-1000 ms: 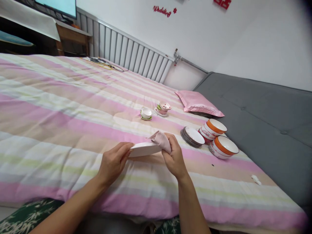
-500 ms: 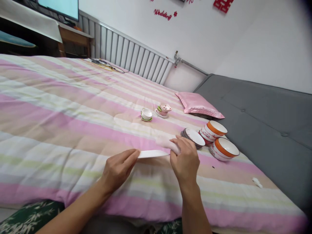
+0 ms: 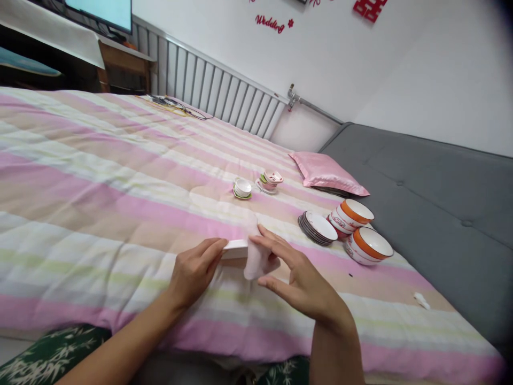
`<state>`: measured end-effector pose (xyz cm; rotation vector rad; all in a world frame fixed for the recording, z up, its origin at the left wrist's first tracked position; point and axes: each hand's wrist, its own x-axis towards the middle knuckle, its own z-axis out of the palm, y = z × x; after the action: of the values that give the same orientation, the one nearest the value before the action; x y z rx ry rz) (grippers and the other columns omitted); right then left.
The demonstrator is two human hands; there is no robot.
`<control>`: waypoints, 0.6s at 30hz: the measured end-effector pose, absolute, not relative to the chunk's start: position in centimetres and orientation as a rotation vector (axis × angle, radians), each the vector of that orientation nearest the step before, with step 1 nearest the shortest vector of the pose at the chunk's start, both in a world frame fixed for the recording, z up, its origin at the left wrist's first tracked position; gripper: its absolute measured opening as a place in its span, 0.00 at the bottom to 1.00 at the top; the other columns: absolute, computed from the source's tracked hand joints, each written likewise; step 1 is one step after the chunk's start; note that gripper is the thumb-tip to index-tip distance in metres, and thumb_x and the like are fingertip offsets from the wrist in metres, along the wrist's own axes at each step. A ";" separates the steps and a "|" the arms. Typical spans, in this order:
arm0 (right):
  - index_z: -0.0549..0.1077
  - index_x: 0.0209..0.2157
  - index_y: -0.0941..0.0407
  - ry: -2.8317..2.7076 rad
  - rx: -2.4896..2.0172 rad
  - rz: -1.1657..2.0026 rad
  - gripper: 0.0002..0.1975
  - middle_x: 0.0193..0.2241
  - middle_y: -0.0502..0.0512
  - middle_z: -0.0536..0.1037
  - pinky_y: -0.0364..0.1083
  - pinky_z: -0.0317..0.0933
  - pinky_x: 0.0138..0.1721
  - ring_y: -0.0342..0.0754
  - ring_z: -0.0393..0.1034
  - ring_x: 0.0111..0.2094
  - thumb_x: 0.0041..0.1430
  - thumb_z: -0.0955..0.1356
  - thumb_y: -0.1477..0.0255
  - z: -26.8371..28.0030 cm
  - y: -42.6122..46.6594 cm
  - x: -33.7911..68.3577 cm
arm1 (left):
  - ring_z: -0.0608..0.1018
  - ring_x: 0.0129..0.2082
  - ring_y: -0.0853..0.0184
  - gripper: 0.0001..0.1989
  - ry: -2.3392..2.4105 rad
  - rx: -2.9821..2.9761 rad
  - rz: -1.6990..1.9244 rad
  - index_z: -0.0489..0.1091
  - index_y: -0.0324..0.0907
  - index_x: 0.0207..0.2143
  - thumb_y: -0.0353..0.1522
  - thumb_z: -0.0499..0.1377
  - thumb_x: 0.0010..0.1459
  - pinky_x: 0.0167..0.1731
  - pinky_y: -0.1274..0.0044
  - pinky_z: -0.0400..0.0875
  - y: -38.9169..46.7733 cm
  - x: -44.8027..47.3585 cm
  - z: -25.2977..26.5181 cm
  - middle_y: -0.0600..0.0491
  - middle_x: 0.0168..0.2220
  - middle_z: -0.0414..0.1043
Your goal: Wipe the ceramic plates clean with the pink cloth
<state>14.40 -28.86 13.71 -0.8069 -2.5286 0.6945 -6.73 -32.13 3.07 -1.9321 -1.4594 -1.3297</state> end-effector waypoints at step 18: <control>0.75 0.36 0.47 -2.336 -1.123 0.434 0.12 0.36 0.45 0.79 0.42 0.60 0.36 0.48 0.71 0.38 0.48 0.67 0.73 10.8 -24.6 10.8 | 0.77 0.41 0.63 0.18 -1.539 -2.002 -1.457 0.65 0.42 0.48 0.35 0.59 0.54 0.41 0.73 0.72 -32.8 -8.1 7.3 0.48 0.43 0.74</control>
<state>10.81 -24.64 10.76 -1.1230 -2.3356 0.4337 -8.06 -32.77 7.33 -2.0018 -1.5386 -1.4575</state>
